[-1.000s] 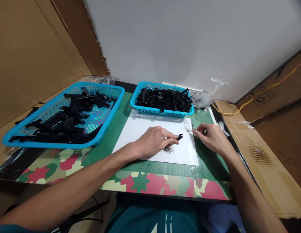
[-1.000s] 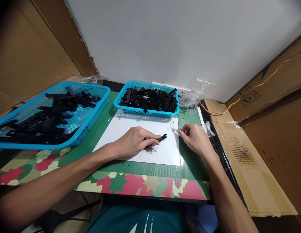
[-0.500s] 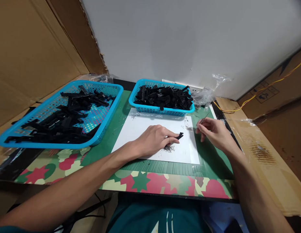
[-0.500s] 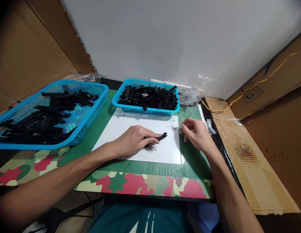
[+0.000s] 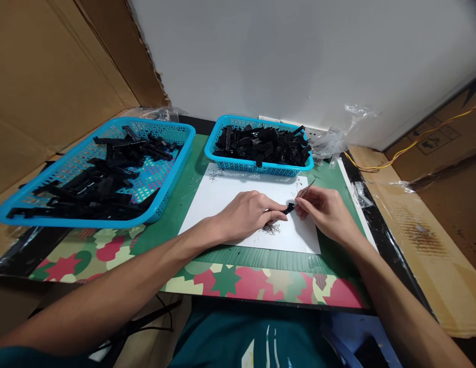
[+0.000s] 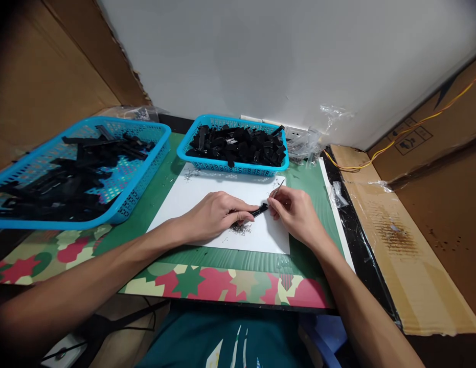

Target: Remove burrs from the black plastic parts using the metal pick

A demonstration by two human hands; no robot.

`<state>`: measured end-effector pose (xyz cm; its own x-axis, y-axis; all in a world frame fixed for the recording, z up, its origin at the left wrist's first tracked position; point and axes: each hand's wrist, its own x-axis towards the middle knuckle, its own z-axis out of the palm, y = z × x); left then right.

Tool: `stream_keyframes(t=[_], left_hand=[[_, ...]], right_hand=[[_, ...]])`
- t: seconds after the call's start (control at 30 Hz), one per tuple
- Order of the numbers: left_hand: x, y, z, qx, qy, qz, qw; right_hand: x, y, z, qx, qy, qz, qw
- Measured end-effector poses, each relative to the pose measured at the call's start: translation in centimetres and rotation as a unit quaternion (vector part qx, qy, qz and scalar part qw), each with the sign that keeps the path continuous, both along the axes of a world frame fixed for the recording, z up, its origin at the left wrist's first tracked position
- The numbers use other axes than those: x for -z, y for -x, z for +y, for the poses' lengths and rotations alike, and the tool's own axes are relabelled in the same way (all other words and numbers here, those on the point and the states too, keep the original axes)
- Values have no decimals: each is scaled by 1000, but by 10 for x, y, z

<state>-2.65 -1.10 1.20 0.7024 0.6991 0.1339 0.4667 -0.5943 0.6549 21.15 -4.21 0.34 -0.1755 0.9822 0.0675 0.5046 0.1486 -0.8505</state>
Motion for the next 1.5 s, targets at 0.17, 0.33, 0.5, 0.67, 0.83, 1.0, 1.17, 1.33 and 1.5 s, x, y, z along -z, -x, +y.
stream_keyframes(t=[0.17, 0.33, 0.5, 0.67, 0.83, 1.0, 1.17, 1.33, 1.5], left_hand=[[3, 1, 2, 14, 1, -15, 1000], [5, -1, 1, 7, 38, -50, 998], [3, -2, -1, 6, 74, -75, 994], [1, -3, -1, 6, 123, -87, 989], [-3, -3, -2, -15, 156, -92, 983], [-9, 1, 1, -91, 129, -155, 975], [-6, 3, 6, -132, 73, -196, 969], [-1, 1, 7, -114, 99, -206, 967], [-3, 0, 8, -109, 122, -229, 959]], right_hand=[[-3, 2, -2, 6, -7, -24, 1000], [-3, 4, -2, 24, 5, -18, 1000], [2, 3, -1, 26, 16, 15, 999], [8, 6, 0, 28, 11, 33, 999], [3, 3, 3, 51, 12, 58, 997], [-12, -19, 5, -1, -5, -45, 999], [-16, -27, 1, -125, 40, -179, 975], [-15, -35, 7, -113, 53, -197, 972], [-7, -43, 16, 49, -36, -182, 981]])
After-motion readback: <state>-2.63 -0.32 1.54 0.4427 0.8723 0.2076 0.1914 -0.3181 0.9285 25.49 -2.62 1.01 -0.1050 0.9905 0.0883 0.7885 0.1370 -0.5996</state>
